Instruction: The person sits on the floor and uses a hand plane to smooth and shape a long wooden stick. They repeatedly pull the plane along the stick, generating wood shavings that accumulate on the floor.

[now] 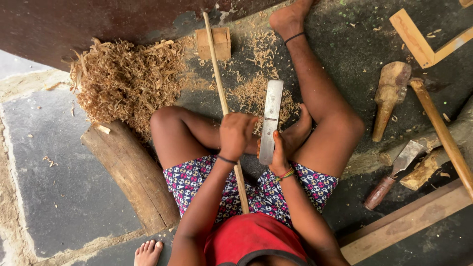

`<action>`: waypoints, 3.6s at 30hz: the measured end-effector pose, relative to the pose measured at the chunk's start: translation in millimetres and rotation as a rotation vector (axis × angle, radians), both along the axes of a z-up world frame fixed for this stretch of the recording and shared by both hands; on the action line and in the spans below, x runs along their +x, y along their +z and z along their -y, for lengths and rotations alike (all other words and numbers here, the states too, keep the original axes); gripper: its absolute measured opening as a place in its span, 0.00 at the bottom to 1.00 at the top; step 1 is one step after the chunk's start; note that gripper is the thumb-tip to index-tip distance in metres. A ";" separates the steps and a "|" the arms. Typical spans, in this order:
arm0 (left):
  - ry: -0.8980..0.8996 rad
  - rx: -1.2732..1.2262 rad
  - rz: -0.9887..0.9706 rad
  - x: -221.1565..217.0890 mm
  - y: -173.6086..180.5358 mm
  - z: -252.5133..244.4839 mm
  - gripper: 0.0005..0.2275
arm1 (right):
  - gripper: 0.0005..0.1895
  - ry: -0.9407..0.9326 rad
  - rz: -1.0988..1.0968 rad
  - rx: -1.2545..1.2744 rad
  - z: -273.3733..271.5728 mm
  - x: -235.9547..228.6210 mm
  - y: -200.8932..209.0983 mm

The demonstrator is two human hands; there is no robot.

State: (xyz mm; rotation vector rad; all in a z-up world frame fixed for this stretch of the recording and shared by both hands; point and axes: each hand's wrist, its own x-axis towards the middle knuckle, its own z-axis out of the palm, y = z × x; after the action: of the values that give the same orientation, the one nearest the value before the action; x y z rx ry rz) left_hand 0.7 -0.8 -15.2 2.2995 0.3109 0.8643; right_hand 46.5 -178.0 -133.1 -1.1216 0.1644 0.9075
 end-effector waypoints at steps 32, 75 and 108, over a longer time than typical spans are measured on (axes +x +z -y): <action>0.104 0.111 -0.187 -11.7 37.7 -45.7 0.14 | 0.36 -0.052 -0.044 0.016 1.7 8.7 -12.2; 0.094 -1.140 -0.397 -38.4 -94.0 -44.9 0.14 | 0.27 -0.007 0.368 -0.062 -23.9 -23.8 74.1; -0.295 -0.256 -0.116 29.1 -75.0 -101.8 0.04 | 0.37 0.295 1.016 -0.697 -56.9 -65.8 89.4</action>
State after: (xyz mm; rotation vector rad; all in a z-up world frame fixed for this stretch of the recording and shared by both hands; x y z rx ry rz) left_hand 29.8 101.0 -90.2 2.0911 0.1183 0.5125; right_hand -19.3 -121.0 -43.7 -2.1716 -0.5781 0.4258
